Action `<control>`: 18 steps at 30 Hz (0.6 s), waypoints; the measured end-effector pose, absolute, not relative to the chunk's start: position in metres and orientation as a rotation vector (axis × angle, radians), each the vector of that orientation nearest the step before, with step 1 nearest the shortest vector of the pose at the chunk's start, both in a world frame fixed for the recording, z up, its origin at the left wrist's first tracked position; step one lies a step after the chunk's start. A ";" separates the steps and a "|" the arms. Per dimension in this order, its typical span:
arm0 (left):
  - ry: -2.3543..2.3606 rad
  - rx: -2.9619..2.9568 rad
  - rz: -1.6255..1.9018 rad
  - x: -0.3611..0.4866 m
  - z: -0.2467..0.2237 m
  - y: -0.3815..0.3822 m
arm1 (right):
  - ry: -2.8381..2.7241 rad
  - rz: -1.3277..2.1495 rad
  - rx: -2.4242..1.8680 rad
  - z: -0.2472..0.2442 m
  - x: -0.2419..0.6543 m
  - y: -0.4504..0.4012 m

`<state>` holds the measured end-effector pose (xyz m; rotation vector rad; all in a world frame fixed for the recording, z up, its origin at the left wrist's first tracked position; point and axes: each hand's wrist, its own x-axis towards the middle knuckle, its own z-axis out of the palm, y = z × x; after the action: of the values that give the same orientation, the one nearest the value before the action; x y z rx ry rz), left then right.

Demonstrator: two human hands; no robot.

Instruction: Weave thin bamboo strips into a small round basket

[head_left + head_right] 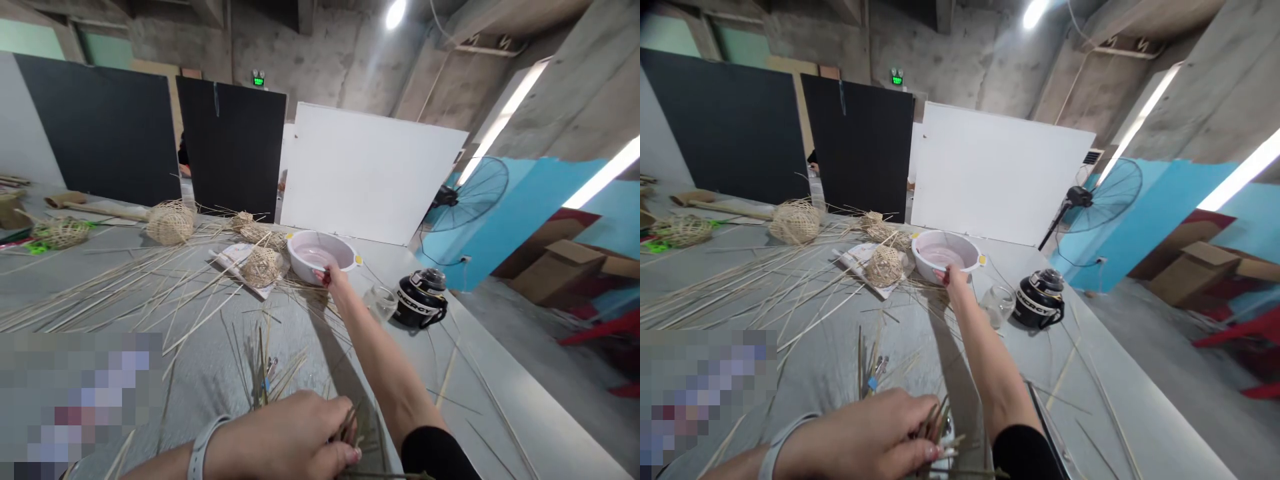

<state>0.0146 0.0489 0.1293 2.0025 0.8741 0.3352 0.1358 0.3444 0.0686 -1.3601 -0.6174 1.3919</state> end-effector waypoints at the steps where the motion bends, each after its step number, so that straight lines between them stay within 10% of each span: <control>1: 0.867 2.003 0.332 0.015 0.129 0.049 | -0.603 1.402 -1.358 0.068 0.138 0.337; 18: 0.835 2.071 0.238 0.021 0.127 0.042 | -0.617 1.435 -1.232 0.066 0.159 0.214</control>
<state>0.0212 0.0416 0.1269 2.0708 0.8345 0.2376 0.1589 0.2145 0.0656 -1.2324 -0.6172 1.4350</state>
